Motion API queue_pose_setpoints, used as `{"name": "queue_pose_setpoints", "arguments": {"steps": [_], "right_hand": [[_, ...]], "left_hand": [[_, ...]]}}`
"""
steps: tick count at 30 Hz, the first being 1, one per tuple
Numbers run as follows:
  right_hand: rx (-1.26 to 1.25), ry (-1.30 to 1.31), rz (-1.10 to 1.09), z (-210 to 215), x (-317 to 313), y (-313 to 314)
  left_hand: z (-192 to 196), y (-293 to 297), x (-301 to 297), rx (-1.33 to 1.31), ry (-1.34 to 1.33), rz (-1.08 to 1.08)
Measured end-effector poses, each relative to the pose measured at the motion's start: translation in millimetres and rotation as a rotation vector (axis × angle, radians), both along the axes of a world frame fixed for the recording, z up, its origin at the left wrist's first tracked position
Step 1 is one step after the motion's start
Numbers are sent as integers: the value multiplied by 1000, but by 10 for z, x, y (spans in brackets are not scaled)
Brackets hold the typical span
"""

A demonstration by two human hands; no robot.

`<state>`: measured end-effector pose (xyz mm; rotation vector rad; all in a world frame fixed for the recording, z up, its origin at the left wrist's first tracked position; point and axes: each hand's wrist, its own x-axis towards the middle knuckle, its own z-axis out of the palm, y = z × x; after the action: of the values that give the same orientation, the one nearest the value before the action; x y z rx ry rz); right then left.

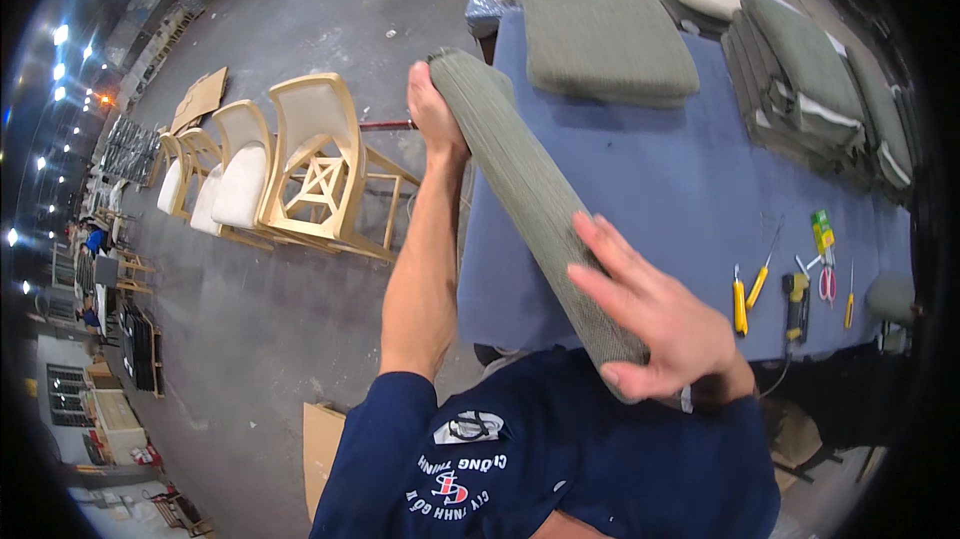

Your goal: The person assembles chair cushions by hand, smoothing fabric and using a staple gun to secure edges. They handle multiple cushions, inspecting seams and stapling corners while working at a table in a workshop.

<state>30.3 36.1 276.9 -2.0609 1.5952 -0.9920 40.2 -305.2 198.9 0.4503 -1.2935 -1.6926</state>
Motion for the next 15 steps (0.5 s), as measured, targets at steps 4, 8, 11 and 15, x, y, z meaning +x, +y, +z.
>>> {"name": "queue_pose_setpoints", "arguments": {"steps": [4,8,11,15], "right_hand": [[-42,-388,2,-318,-314,-119],[-26,-357,-117,-490,-501,-749],[2,-58,-187,-203,-555,-1502],[188,192,-315,-56,-533,-2245]], "left_hand": [[30,134,49,-21,15,16],[36,234,-65,-160,-5,21],[-370,4,-136,-521,-104,352],[-14,82,-133,-73,77,230]]}}
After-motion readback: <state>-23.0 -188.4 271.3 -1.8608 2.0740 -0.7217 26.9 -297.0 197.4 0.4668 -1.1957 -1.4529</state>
